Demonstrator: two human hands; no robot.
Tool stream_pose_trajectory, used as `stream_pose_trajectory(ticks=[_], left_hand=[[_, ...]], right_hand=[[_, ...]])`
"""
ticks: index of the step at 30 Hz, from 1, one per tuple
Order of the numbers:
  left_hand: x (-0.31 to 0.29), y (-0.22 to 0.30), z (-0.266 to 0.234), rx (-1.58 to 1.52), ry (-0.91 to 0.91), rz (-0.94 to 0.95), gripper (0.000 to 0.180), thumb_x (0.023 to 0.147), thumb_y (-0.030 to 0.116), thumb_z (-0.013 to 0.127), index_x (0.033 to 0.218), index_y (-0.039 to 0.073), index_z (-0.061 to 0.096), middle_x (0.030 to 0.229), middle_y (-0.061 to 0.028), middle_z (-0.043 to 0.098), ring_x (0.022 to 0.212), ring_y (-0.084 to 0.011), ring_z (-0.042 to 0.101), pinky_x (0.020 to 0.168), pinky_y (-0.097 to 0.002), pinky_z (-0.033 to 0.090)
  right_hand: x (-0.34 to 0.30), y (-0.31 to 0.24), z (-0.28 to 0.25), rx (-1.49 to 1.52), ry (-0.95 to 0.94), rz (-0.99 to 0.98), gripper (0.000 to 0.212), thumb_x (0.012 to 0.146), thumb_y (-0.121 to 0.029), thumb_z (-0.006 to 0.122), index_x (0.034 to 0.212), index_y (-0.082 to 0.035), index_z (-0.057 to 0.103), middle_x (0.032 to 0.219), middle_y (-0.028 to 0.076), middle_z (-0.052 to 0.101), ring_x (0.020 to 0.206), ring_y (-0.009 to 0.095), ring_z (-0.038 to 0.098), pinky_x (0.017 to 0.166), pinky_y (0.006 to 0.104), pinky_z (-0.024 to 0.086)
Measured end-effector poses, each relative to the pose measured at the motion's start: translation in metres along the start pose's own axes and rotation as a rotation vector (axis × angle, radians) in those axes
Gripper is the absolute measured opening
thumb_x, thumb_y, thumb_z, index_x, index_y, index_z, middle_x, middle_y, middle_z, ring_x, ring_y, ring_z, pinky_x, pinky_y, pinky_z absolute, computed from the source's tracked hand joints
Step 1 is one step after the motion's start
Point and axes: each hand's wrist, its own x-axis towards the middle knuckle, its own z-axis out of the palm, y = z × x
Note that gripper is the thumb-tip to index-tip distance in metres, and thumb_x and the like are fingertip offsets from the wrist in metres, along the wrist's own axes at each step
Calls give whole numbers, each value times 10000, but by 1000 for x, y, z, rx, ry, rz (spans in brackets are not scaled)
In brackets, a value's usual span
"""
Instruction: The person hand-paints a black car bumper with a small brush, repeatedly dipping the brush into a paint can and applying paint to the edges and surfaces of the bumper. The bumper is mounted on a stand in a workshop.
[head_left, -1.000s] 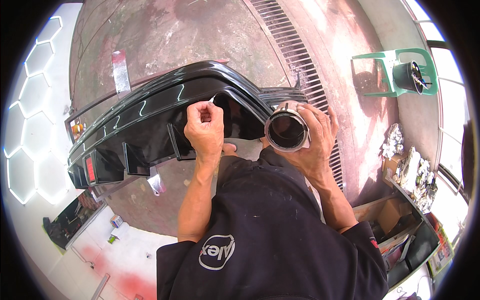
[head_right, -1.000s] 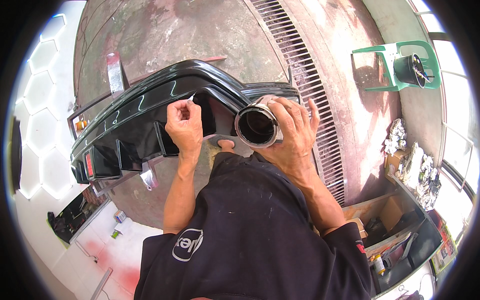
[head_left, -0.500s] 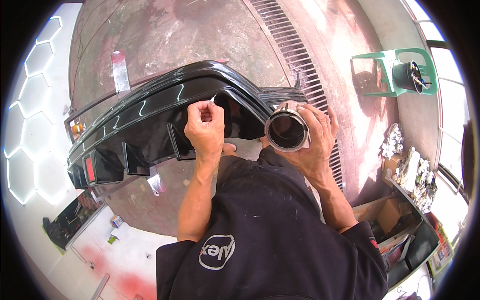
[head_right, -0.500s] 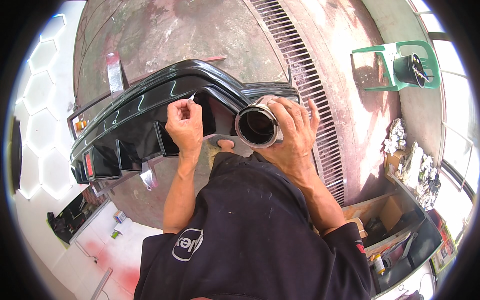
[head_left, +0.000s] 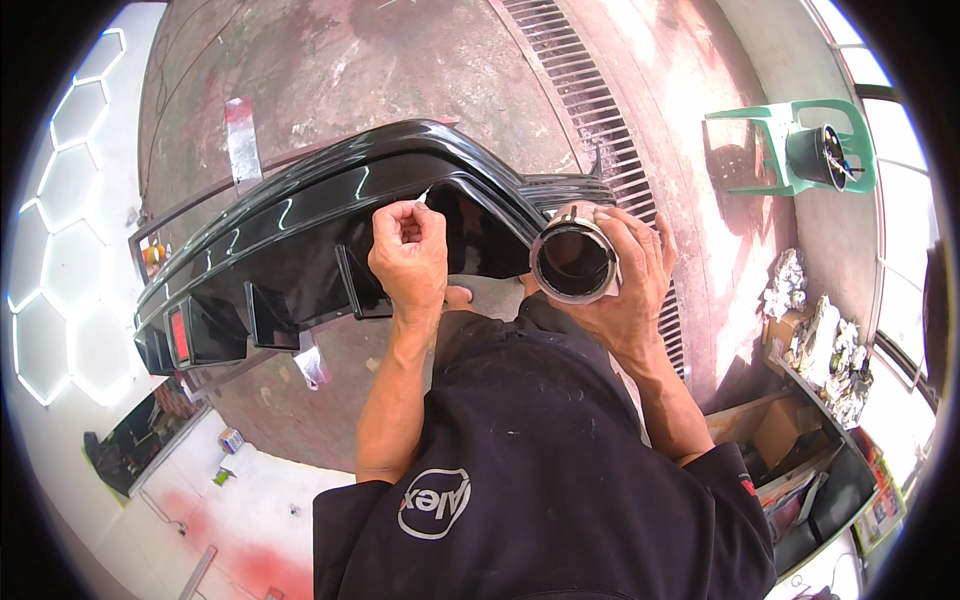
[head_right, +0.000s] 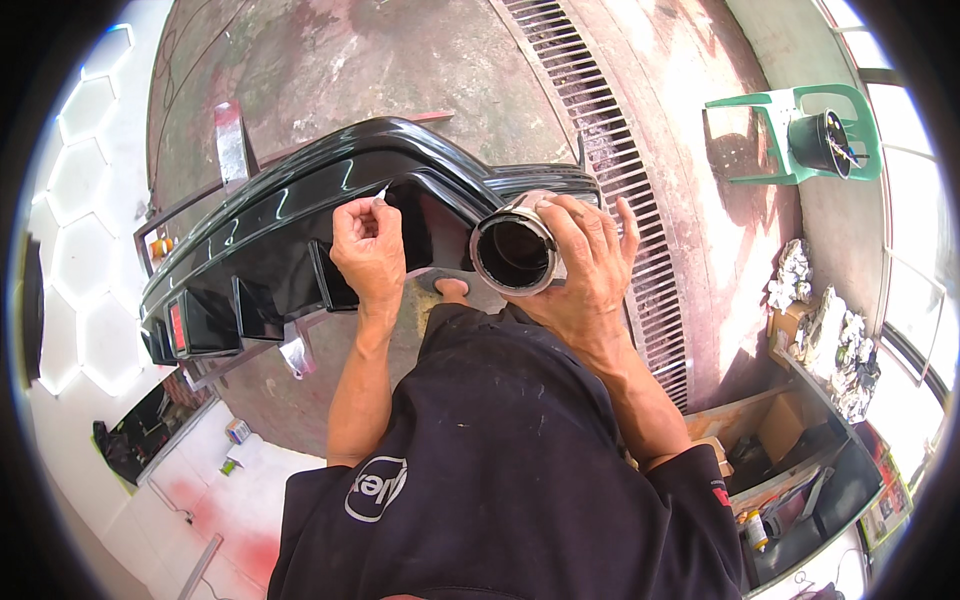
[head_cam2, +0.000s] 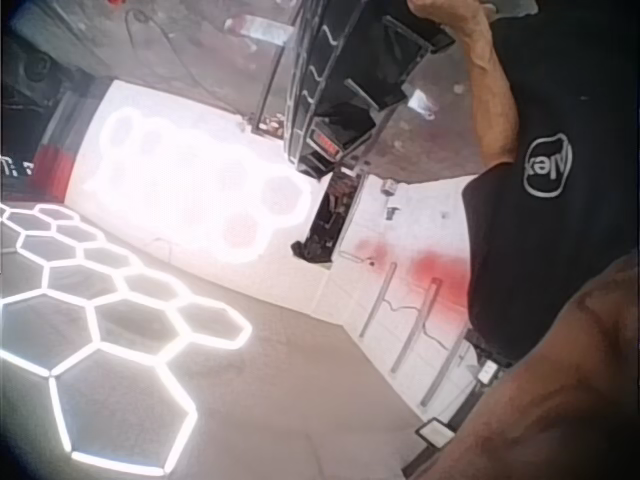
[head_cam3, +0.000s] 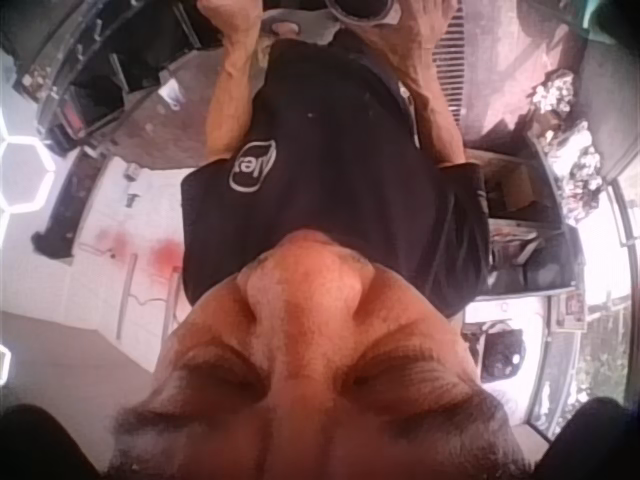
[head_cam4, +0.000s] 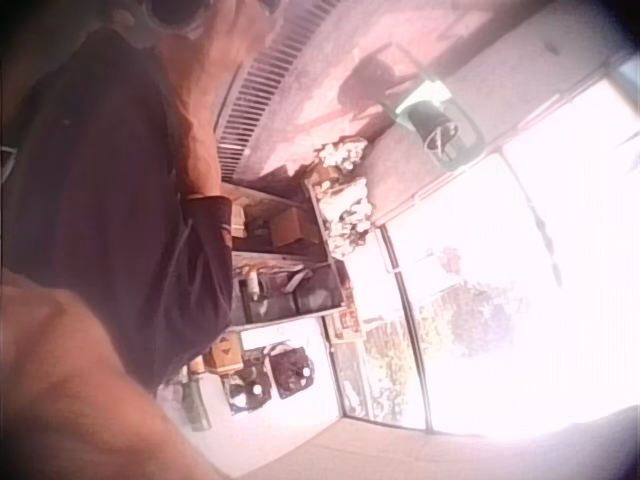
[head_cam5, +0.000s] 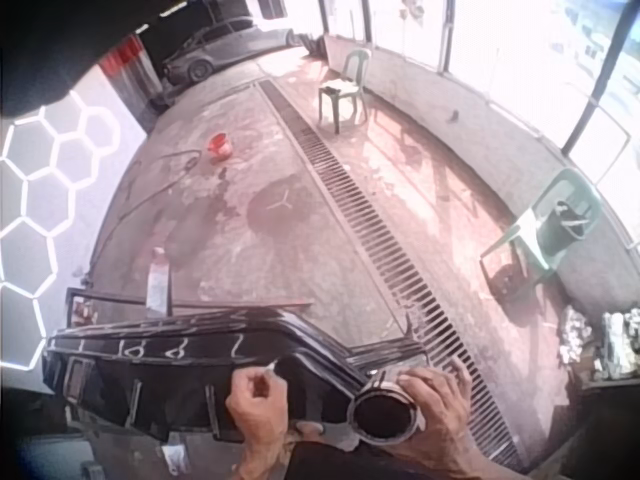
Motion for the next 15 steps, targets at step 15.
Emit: stream_pose_trajectory(ticks=[15], left_hand=[[-9,-10,-13,-128,-29,-35,91,1012,18,714,1023,-6,627,872,-61,735,745,-77,669,700,-237,554]], right_hand=[[4,-4,1,-7,-17,2,870,604,-342,1021,1351,-111,641,1352,84,691,1284,286,640,1245,598,277]])
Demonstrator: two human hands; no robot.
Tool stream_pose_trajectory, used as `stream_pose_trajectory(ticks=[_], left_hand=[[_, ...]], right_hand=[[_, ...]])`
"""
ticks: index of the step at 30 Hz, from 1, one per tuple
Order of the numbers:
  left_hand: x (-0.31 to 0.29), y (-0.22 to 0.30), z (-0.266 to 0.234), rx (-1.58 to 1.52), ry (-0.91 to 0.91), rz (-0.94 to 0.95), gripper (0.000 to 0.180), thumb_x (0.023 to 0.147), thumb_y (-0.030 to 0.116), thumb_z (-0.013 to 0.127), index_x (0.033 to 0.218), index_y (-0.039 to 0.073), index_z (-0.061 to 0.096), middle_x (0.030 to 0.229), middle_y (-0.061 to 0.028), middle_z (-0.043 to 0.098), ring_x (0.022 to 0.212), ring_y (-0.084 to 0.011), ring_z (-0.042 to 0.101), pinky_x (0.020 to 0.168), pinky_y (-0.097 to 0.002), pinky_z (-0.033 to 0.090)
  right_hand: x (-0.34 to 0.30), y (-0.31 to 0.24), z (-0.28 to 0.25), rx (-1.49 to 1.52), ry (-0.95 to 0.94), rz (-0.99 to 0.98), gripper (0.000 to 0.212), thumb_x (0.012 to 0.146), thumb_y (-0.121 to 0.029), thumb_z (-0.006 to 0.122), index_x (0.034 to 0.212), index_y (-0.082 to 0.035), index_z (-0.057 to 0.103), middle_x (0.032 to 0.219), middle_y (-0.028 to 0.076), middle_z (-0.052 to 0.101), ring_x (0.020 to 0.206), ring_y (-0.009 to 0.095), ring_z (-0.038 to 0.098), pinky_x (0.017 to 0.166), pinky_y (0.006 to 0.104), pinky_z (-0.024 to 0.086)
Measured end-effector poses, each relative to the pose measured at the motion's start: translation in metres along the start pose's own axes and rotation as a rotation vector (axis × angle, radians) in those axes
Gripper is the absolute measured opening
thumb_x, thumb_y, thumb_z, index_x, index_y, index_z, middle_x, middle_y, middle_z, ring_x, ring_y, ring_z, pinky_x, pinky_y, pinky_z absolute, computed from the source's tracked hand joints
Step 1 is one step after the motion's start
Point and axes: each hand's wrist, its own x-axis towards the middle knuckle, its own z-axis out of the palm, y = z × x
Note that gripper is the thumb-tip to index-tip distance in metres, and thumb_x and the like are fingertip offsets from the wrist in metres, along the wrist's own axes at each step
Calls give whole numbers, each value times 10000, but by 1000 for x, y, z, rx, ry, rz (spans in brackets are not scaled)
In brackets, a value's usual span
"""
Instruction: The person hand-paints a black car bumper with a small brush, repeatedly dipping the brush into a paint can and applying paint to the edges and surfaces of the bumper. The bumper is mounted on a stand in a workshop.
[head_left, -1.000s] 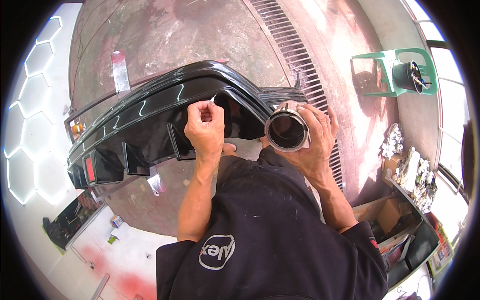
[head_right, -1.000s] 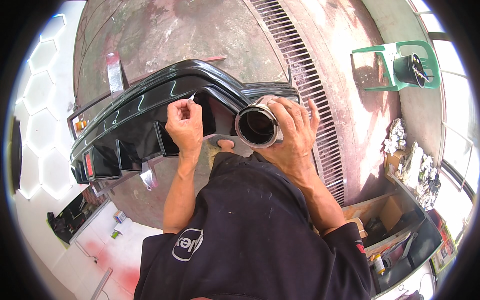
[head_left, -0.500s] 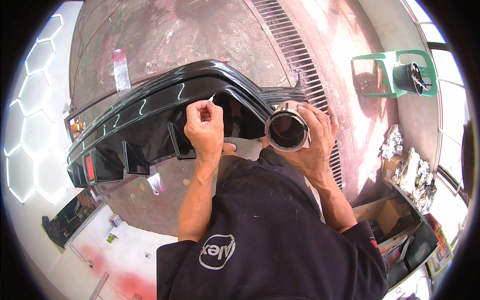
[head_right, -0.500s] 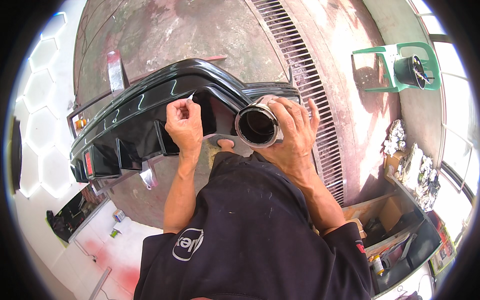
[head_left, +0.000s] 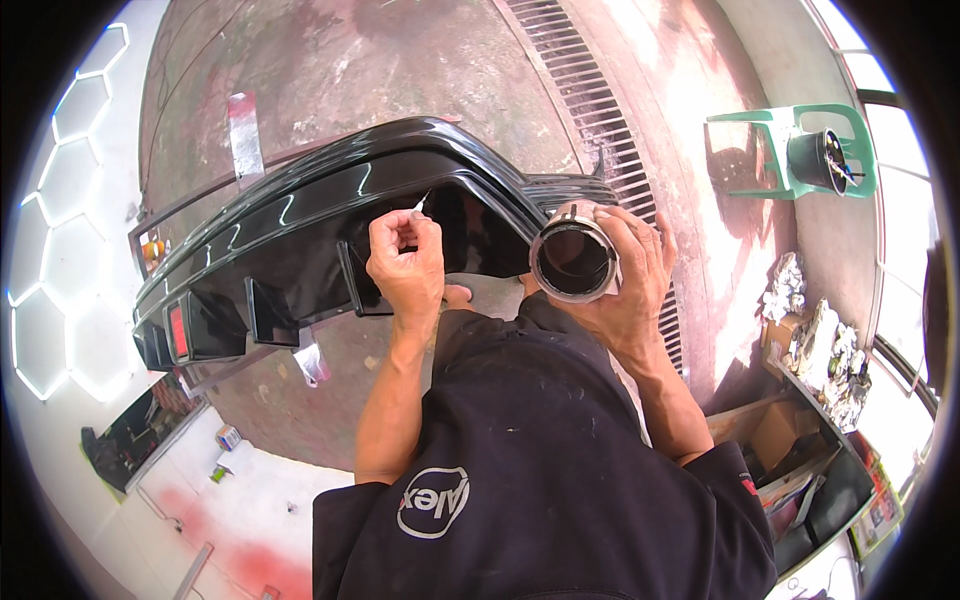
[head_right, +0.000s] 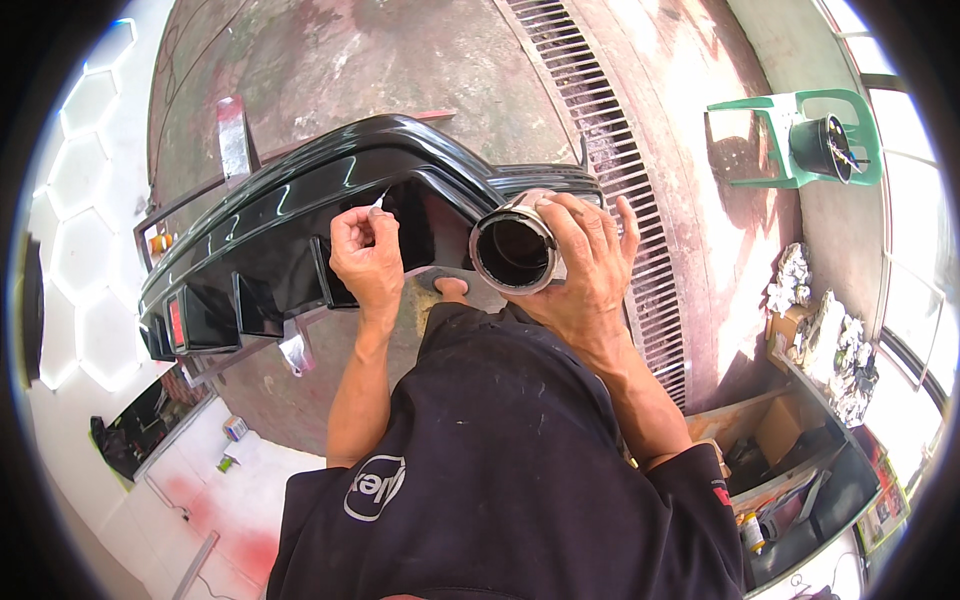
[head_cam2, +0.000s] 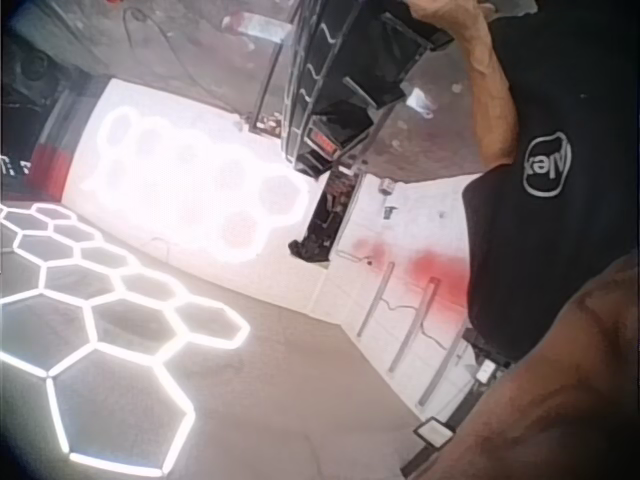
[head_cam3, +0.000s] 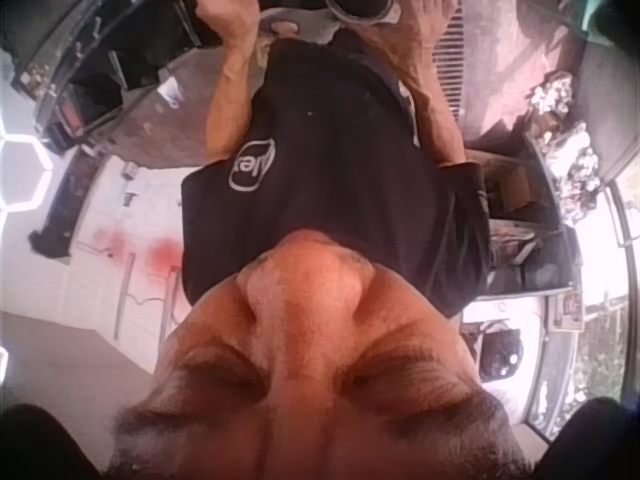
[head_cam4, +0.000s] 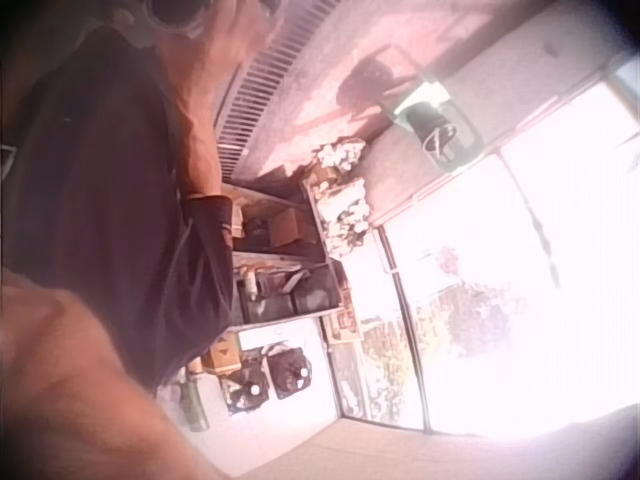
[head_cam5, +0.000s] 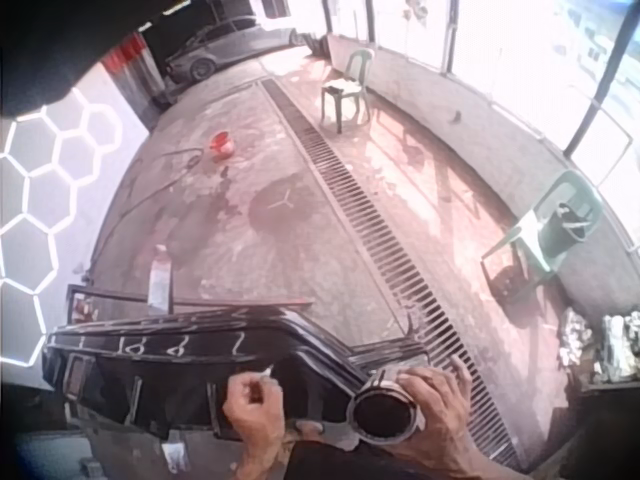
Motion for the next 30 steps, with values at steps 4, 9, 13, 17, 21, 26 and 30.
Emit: stream_pose_trajectory(ticks=[4,9,13,17,21,26,30], left_hand=[[0,-1,3,-28,40,-6,92,973,11,744,1006,5,658,841,-32,722,704,-69,641,690,-251,557],[1,-2,5,5,49,0,87,971,9,745,987,14,659,813,-23,708,685,-69,639,676,-254,556],[2,1,4,68,18,25,83,994,7,728,1007,-2,647,837,-16,704,728,-56,647,686,-234,548],[2,0,4,66,23,11,85,996,14,730,1006,-4,648,832,-14,701,721,-54,643,679,-237,548],[2,1,5,71,23,8,85,999,19,729,1007,-6,648,832,-13,698,722,-54,642,678,-237,547],[2,1,4,62,18,1,85,1003,21,727,1010,-8,647,833,-12,697,724,-52,639,676,-233,543],[2,-2,4,72,16,0,85,1005,20,726,1015,-7,645,832,-13,695,723,-51,639,676,-229,541]], right_hand=[[0,0,0,10,1,-12,860,606,-348,1020,1343,-111,645,1350,81,693,1286,285,640,1248,593,272],[-1,0,1,-9,-15,-18,913,617,-345,1028,1394,-126,601,1350,104,692,1290,301,648,1253,615,276],[-2,1,1,-17,-19,-25,945,619,-342,1035,1420,-132,578,1352,118,689,1291,311,652,1256,623,278],[-2,1,0,-21,-23,-22,944,625,-347,1033,1421,-130,574,1355,119,684,1295,312,649,1257,622,276],[-3,1,0,-23,-31,-19,943,629,-351,1033,1421,-126,572,1359,119,678,1302,312,644,1258,621,274],[-3,1,2,7,4,-7,871,599,-346,1025,1345,-104,646,1343,94,694,1274,289,646,1237,594,287],[-4,1,1,9,-2,-9,870,603,-354,1025,1344,-102,646,1339,95,696,1273,288,647,1237,593,287]])
